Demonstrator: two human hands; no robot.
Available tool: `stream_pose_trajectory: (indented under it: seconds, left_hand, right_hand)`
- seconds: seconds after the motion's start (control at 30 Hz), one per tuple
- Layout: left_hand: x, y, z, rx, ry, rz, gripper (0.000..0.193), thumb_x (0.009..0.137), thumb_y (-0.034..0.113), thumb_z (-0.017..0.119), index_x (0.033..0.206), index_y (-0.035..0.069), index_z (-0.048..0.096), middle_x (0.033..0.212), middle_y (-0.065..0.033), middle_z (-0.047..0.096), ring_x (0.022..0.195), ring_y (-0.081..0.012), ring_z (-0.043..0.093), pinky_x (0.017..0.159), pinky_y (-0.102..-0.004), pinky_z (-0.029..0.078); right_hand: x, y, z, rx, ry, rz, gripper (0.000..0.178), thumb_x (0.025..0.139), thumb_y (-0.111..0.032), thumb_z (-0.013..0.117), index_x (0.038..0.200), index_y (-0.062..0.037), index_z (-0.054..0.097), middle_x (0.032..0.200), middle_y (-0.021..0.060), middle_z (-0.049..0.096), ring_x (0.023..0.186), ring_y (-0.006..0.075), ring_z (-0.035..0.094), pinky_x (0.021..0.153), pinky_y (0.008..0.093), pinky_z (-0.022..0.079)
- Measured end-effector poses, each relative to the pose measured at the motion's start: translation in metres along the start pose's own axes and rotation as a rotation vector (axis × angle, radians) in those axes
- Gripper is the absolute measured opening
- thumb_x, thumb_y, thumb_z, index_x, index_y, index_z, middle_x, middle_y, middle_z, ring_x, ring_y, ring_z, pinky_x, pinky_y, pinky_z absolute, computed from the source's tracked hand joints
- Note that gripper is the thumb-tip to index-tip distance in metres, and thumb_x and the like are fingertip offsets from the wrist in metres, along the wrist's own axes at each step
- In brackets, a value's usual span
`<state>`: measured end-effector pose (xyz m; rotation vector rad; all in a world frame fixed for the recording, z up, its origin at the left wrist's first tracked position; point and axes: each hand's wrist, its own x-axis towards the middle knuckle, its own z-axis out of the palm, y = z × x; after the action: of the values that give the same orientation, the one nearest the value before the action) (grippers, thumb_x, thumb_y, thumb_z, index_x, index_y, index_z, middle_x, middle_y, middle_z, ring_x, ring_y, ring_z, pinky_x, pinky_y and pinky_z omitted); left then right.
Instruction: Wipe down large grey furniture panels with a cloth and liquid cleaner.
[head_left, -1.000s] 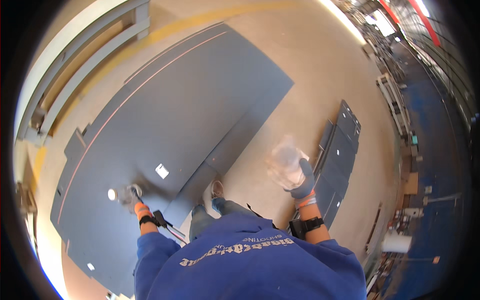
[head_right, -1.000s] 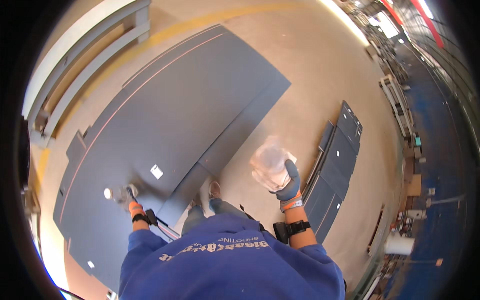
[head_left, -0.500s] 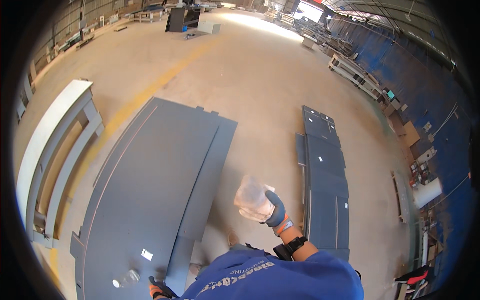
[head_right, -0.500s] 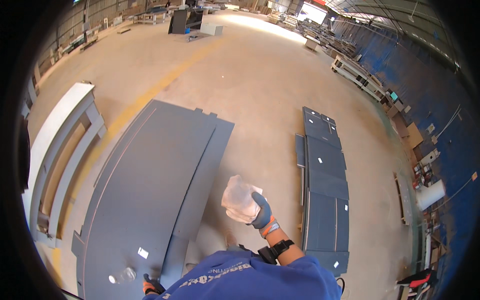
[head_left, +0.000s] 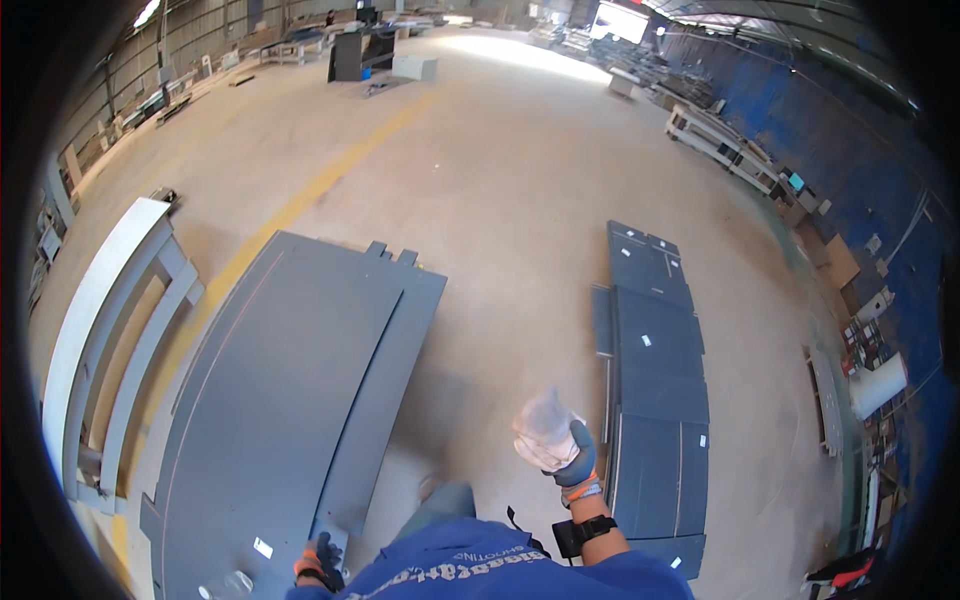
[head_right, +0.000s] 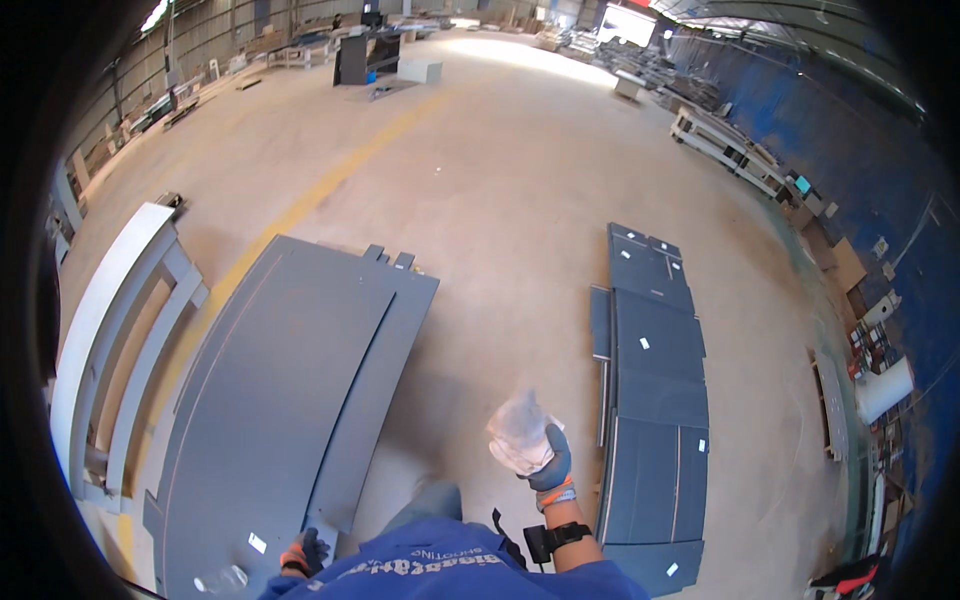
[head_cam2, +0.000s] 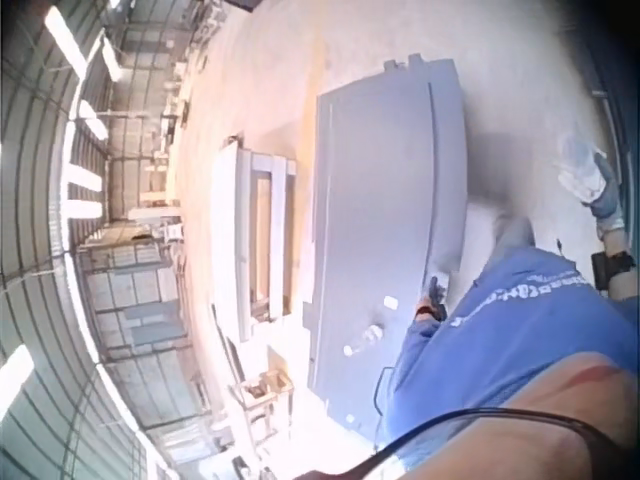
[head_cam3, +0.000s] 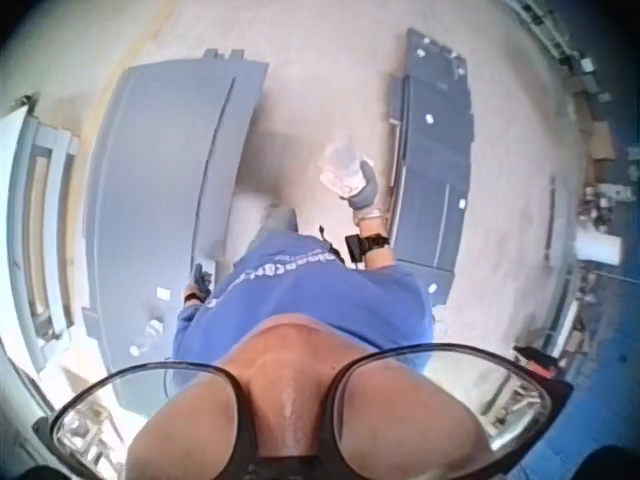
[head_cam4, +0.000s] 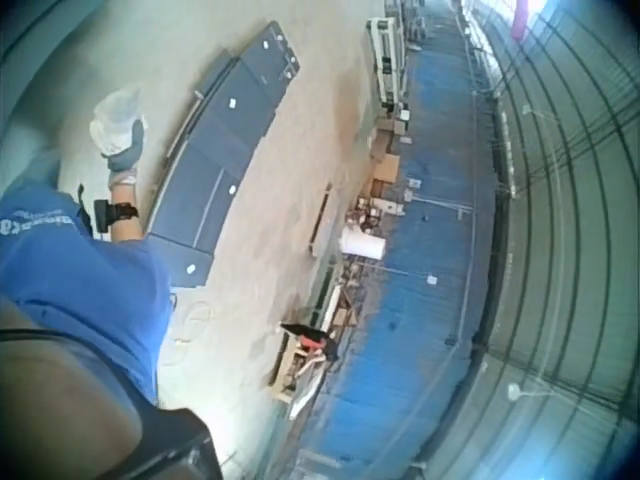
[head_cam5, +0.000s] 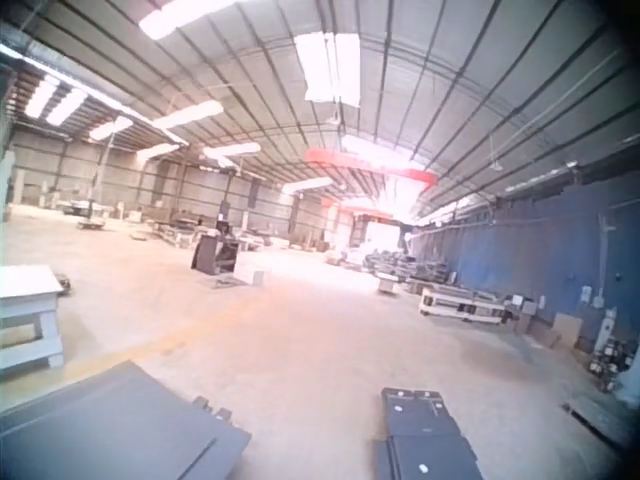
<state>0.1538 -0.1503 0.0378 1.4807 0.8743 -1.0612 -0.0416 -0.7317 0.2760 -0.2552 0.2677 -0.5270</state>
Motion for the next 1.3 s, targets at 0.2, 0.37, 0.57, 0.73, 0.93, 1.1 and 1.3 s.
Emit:
stream_pose_trajectory:
  seconds: [0.2,0.37,0.57,0.73,0.93,1.1,1.3]
  left_hand:
    - [-0.028,0.081,0.032,1.006,0.017,0.44,0.038,0.088,0.041,0.058,0.103,0.008,0.067,0.086,-0.0115,0.069,0.073,-0.0199,0.064,0.064,-0.0376,0.051]
    - [0.104,0.163,0.082,0.523,0.159,0.153,0.042,0.088,0.049,0.054,0.089,0.009,0.067,0.069,-0.0101,0.062,0.055,-0.0239,0.052,0.05,-0.0398,0.04]
    - [0.086,0.282,0.272,0.609,0.514,0.422,0.066,0.08,0.048,0.063,0.128,0.004,0.052,0.127,-0.0213,0.055,0.122,-0.0368,0.05,0.103,-0.0424,0.04]
    - [0.053,0.352,0.3,0.669,0.635,0.522,0.066,0.084,0.046,0.059,0.133,0.004,0.045,0.137,-0.0195,0.046,0.128,-0.0351,0.043,0.106,-0.0403,0.036]
    - [0.082,0.415,0.307,0.826,0.798,0.6,0.073,0.085,0.051,0.058,0.14,0.007,0.037,0.143,-0.0179,0.038,0.135,-0.033,0.033,0.111,-0.0431,0.027]
    - [0.159,0.466,0.31,1.047,1.004,0.727,0.087,0.085,0.06,0.054,0.145,0.004,0.028,0.15,-0.0187,0.03,0.142,-0.0324,0.021,0.115,-0.0475,0.015]
    - [0.224,0.492,0.349,1.15,1.179,0.54,0.081,0.089,0.051,0.049,0.146,0.0,0.024,0.151,-0.0234,0.025,0.14,-0.0388,0.022,0.114,-0.0498,0.016]
  right_hand:
    - [0.023,-0.008,-0.026,-0.063,0.145,0.03,0.058,0.091,-0.038,0.054,0.136,-0.0034,0.044,0.135,0.0145,0.051,0.123,0.0317,0.05,0.105,0.0477,0.04]
    - [0.085,-0.011,-0.013,-0.185,0.094,0.066,0.058,0.091,-0.041,0.054,0.135,-0.0045,0.044,0.134,0.0153,0.052,0.122,0.0324,0.051,0.104,0.048,0.041]
    - [0.23,-0.026,0.072,-0.365,0.074,0.399,0.058,0.091,-0.039,0.054,0.135,-0.0035,0.043,0.134,0.016,0.051,0.123,0.0309,0.051,0.104,0.0469,0.042]
    - [0.38,0.046,0.089,-0.487,0.041,0.516,0.058,0.093,-0.038,0.051,0.137,-0.0031,0.04,0.132,0.0147,0.052,0.12,0.0289,0.053,0.101,0.0416,0.045]
    - [0.502,0.137,0.009,-0.792,0.317,0.26,0.06,0.09,-0.041,0.057,0.134,-0.0042,0.041,0.122,0.009,0.053,0.105,0.0226,0.056,0.086,0.0348,0.05]
    - [0.587,0.215,-0.062,-1.221,0.543,0.145,0.056,0.088,-0.038,0.061,0.129,-0.0032,0.045,0.112,0.0096,0.056,0.096,0.019,0.056,0.082,0.0322,0.048]
    - [0.626,0.272,-0.095,-2.241,-0.164,0.061,0.066,0.082,-0.022,0.057,0.136,0.0091,0.035,0.141,0.0271,0.037,0.14,0.041,0.021,0.118,0.0491,0.011]
